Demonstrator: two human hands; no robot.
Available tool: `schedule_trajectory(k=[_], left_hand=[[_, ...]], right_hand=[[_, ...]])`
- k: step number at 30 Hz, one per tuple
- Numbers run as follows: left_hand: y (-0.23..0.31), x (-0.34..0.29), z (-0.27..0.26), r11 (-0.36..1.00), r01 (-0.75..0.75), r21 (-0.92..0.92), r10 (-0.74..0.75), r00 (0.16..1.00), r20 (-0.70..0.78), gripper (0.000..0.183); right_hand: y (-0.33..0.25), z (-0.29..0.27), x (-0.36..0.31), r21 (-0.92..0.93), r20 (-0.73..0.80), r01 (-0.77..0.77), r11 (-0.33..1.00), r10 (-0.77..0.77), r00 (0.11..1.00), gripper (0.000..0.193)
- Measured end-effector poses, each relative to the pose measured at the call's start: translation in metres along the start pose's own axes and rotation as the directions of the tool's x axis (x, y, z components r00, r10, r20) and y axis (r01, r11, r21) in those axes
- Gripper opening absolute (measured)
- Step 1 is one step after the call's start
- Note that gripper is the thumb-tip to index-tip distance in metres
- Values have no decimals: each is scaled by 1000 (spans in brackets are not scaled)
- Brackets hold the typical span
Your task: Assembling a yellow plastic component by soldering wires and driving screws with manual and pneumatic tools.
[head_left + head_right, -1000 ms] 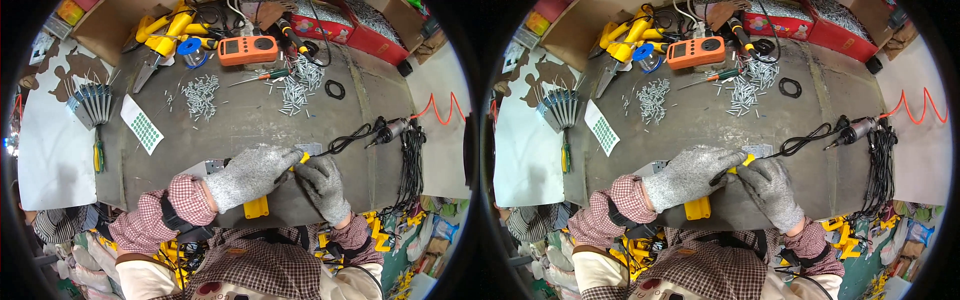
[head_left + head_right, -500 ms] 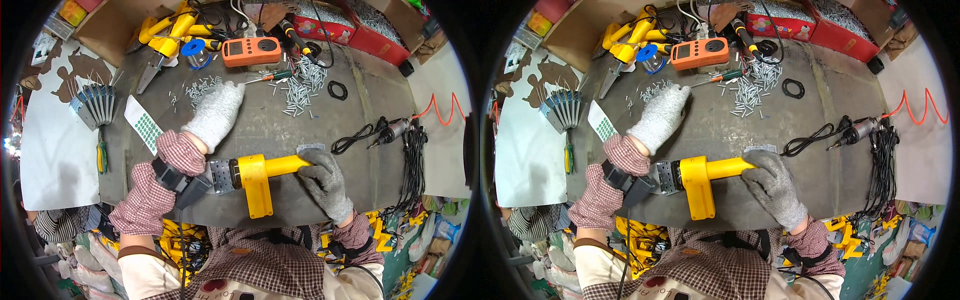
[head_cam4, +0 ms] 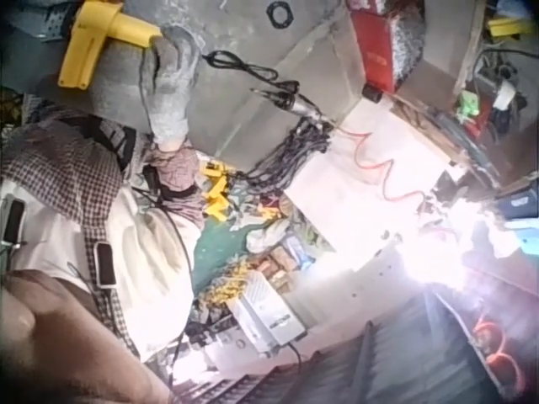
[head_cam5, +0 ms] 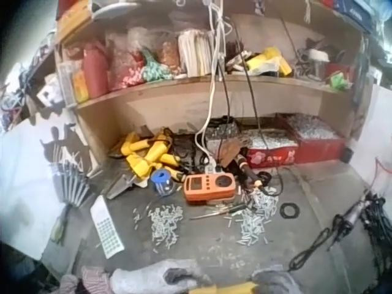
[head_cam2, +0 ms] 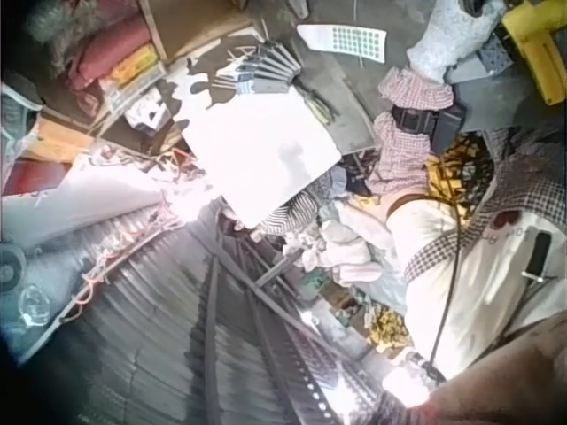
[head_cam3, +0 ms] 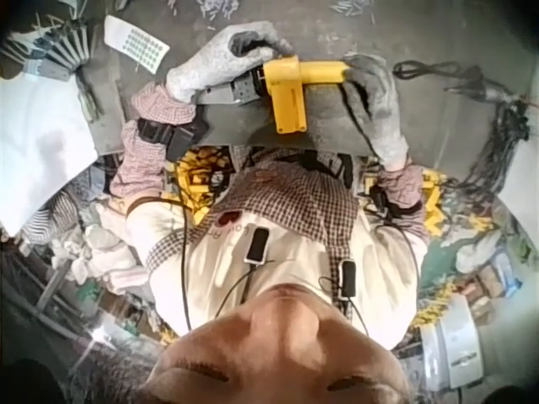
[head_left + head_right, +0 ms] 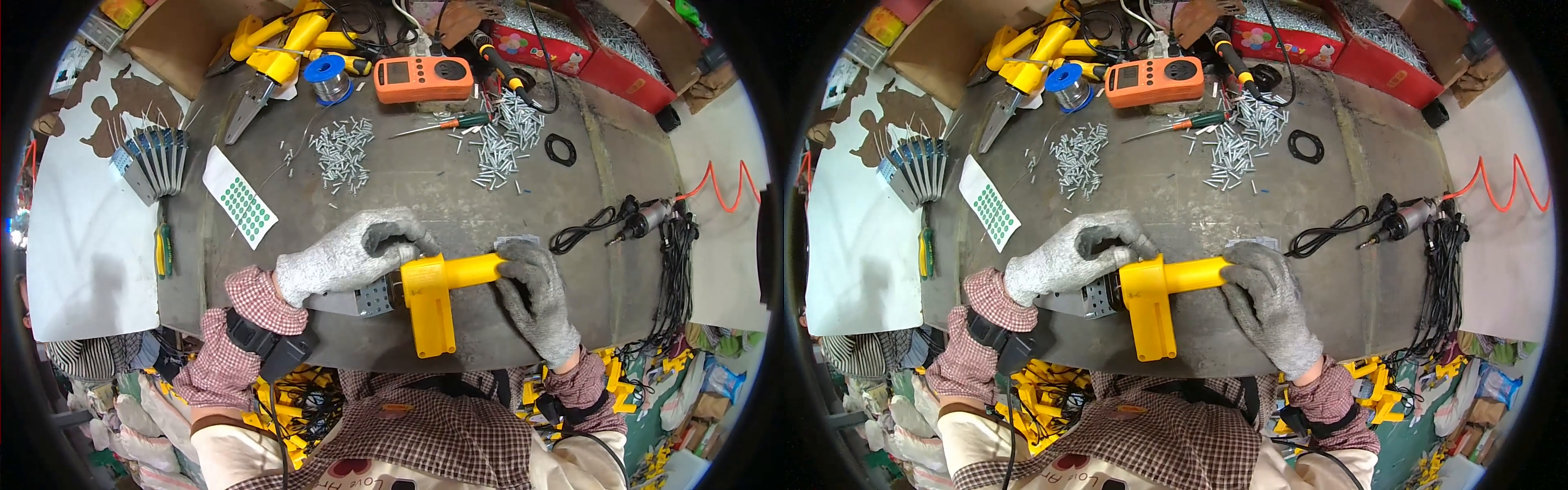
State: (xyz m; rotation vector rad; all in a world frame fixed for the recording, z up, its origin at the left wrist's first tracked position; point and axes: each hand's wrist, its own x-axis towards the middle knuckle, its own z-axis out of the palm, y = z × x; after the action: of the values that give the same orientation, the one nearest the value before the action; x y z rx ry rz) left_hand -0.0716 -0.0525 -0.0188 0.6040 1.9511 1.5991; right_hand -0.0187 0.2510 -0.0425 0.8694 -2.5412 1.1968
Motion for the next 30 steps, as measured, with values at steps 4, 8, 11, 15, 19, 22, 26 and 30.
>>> schedule_trajectory(k=[4,8,11,15,19,22,26,30], left_hand=[[4,-11,-4,887,-222,405,224,974,42,32],[26,-26,26,722,-1,692,130,982,-134,55],[50,13,68,606,-126,785,266,963,-51,59],[25,34,79,652,-27,758,32,999,7,58],[27,33,81,591,-62,805,119,993,-11,54],[22,36,80,568,-97,818,167,986,2,53],[21,32,78,552,-92,829,160,987,2,52],[14,43,90,566,-145,812,219,975,21,50]], right_hand=[[-1,-26,-8,-208,-107,-140,968,120,987,36],[57,-106,-38,-743,-294,-435,508,336,895,24],[98,-149,-36,-765,-237,-500,406,544,805,39],[137,-162,5,-417,-340,-855,309,819,462,87],[167,-168,-20,-168,-493,-664,729,521,697,98],[172,-173,-24,-184,-507,-774,606,616,603,100],[192,-181,7,-350,-324,-779,520,713,622,88],[200,-193,-46,97,-445,-659,745,625,641,56]])
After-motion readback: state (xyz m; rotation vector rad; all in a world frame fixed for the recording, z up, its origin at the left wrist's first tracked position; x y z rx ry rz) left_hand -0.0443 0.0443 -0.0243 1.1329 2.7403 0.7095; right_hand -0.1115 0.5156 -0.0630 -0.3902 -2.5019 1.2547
